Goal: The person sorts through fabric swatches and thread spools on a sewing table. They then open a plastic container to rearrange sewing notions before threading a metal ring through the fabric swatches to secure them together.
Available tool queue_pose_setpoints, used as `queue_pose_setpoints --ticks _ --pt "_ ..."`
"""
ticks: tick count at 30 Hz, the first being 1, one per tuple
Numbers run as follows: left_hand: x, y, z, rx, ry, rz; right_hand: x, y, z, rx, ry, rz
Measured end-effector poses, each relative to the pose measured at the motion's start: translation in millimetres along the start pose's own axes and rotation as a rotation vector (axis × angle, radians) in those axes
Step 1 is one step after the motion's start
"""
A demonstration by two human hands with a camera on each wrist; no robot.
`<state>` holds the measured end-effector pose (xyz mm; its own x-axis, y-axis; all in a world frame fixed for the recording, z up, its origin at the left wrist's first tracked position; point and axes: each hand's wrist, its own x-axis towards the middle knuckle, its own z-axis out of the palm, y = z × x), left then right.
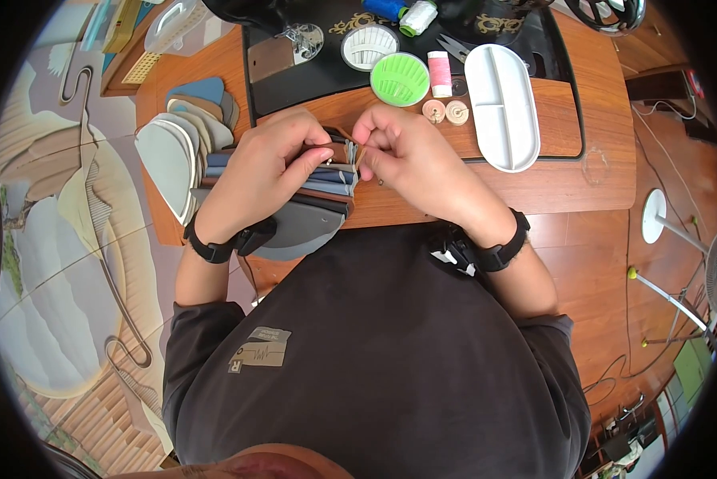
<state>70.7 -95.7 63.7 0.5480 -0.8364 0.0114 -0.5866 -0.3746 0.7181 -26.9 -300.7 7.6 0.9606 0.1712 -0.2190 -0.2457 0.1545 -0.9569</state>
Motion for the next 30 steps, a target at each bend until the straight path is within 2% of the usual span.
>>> queue_pose_setpoints --ticks 3,6,9,15,18,21,24,27,30 --pt "0 13 -3 -0.016 0.084 -0.061 -1 -5 -1 0.056 -0.006 0.046" --pt "-6 12 -12 0.013 0.011 -0.030 -1 -5 -2 0.076 -0.009 0.061" --pt "-10 -1 -11 0.051 -0.021 0.076 0 -4 -3 0.080 -0.013 0.072" --pt "-13 1 -6 0.030 -0.024 0.021 -1 -7 -1 0.070 0.017 0.092" --pt "-10 8 -11 0.006 -0.121 -0.038 -1 -6 -2 0.060 0.015 0.092" --pt "-8 4 -10 0.041 -0.149 0.052 -1 -6 -1 0.069 0.023 0.086" --pt "-8 -2 -11 -0.035 -0.097 0.129 -1 -7 0 0.077 0.032 0.082" --pt "-13 -3 -15 -0.056 -0.073 -0.045 0 -4 -1 0.052 0.027 0.071" --pt "-13 0 -16 -0.007 -0.077 -0.071 1 -2 1 0.033 0.024 0.061"
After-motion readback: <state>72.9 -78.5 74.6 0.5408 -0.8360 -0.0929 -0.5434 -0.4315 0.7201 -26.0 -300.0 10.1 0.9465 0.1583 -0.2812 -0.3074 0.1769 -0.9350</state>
